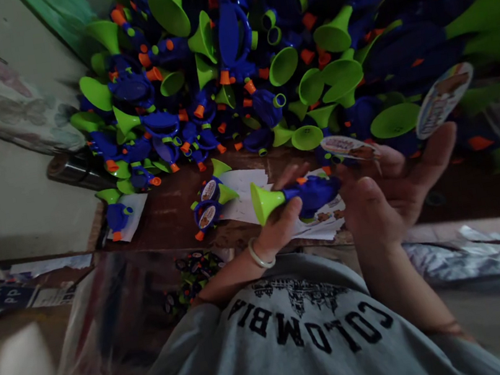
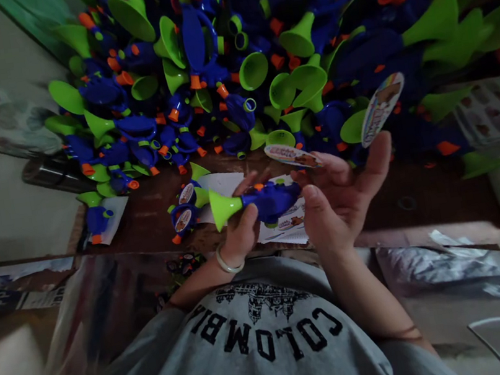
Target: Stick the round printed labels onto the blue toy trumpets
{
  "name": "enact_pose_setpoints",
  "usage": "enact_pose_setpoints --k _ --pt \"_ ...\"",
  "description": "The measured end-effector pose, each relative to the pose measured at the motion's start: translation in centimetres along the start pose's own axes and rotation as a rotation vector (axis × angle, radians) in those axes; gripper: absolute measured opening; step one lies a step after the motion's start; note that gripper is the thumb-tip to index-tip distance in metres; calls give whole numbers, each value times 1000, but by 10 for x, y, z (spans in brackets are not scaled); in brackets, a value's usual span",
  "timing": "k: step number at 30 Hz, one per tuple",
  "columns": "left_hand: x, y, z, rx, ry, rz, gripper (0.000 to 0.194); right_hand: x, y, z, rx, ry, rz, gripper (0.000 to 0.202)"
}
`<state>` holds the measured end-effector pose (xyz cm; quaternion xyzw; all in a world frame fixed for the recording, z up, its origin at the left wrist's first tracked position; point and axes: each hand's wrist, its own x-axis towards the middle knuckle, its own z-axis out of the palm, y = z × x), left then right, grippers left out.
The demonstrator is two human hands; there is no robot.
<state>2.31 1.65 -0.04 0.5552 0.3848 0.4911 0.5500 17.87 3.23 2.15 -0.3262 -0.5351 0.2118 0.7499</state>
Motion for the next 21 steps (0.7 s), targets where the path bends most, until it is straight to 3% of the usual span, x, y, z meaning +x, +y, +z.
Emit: enact_pose_setpoints --k 3,8,13,17,21 --pt "7 6 0 -156 134 -47 73 -1 -3 -5 -68 16 24 81" --pt "6 6 -2 -149 54 -10 86 -7 -14 1 -89 23 129 88" --pt "-4 2 -6 -139 36 70 77 -9 -24 6 -121 -28 138 90" --pt "-6 7 -6 -113 25 44 72 -7 -30 6 -186 -106 146 88" --pt "-4 11 -4 -52 19 64 68 -6 -32 7 -159 -82 159 87"
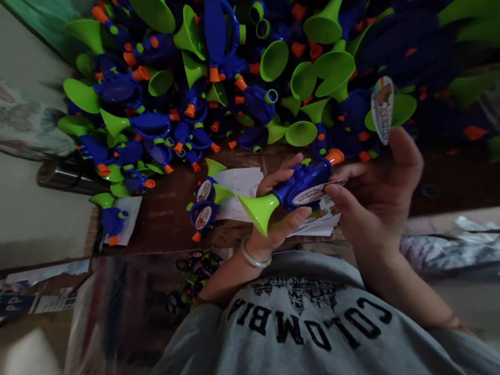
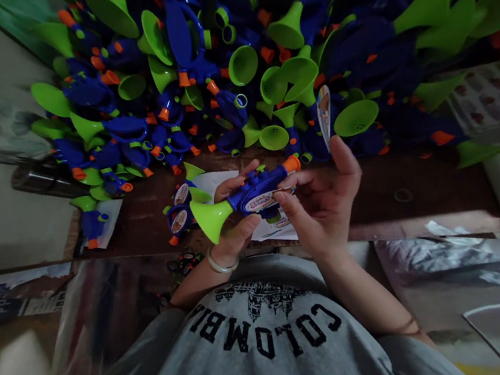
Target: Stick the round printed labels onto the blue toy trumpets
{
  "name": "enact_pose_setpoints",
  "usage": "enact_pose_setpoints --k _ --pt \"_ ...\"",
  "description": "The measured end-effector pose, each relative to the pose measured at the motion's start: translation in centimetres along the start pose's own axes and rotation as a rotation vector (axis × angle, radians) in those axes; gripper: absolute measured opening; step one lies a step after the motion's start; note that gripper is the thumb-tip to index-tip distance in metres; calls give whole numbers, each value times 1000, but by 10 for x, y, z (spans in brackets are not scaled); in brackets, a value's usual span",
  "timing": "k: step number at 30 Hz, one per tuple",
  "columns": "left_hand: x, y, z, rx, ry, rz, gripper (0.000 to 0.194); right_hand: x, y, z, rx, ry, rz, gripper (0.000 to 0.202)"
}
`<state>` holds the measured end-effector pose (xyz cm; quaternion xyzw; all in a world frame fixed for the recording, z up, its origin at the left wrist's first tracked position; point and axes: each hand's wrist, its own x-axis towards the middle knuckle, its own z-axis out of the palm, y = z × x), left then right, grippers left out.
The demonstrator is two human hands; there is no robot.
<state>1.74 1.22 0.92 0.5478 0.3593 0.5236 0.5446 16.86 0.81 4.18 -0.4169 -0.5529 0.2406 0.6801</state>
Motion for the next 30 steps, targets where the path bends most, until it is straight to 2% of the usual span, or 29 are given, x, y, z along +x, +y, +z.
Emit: enact_pose_setpoints --k 7,9,13,16,20,30 --pt "0 0 2 18 -5 33 60 0 1 -1 40 -17 24 90" --pt "1 -1 2 -15 25 44 60 0 1 -1 44 -14 23 89" --pt "3 -4 6 -145 95 140 51 1 0 1 52 -11 14 88" --pt "6 -2 11 -218 78 220 38 2 -1 5 39 12 -13 85" --pt "7 3 13 -244 45 321 37 3 -1 8 -26 40 -70 87" --pt "6 7 8 -161 35 302 37 10 -8 17 -59 70 -134 85"
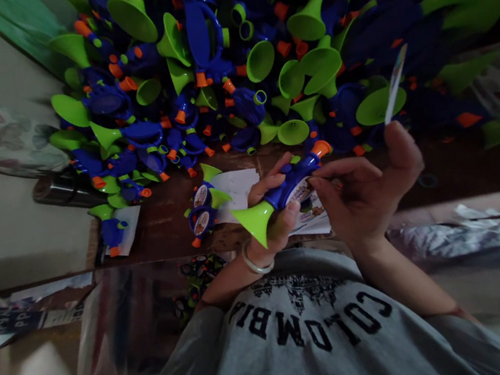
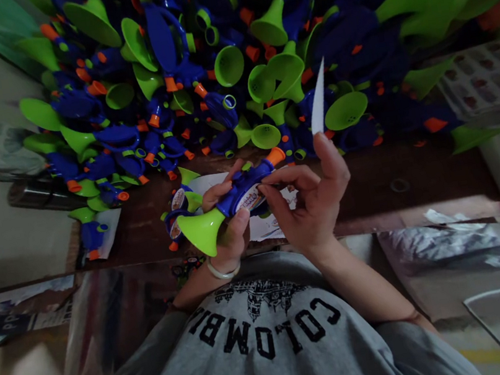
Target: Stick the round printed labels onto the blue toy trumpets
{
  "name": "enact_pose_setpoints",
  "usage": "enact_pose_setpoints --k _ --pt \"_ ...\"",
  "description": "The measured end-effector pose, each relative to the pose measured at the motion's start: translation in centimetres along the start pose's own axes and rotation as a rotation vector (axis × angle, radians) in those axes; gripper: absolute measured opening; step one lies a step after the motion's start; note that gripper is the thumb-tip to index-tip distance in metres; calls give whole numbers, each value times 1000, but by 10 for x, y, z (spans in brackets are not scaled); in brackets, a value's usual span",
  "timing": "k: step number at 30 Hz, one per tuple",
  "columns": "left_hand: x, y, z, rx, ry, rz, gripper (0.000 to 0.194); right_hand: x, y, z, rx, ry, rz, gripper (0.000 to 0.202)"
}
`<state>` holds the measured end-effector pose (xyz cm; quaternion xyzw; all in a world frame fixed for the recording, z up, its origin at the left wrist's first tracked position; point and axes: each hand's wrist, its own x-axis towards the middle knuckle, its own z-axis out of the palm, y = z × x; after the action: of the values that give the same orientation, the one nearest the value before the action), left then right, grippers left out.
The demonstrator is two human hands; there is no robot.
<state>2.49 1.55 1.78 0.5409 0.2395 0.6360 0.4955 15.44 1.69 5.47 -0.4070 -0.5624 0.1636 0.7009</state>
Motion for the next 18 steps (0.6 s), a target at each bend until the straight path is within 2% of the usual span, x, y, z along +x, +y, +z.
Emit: enact_pose_setpoints --k 3,6,9,11,15,16,18 --pt "-2 0 0 26 7 -14 37 -1 0 -1 -48 -34 -44 85" --pt "-3 0 -2 42 42 -32 37 0 6 -10 -231 -65 -59 93" --pt "0 2 -3 37 81 -47 33 3 16 -21 -395 6 -3 102" --pt "2 3 -2 10 87 -73 36 4 21 -23 -314 28 49 103" --pt "-1 -4 4 -103 82 -243 50 2 27 -15 10 -152 139 91" --pt "-3 -8 5 -135 82 -283 50 2 28 -13 10 -143 118 88" --pt "-9 -16 6 -161 60 -347 47 3 32 -12 -83 -1 -22 87"
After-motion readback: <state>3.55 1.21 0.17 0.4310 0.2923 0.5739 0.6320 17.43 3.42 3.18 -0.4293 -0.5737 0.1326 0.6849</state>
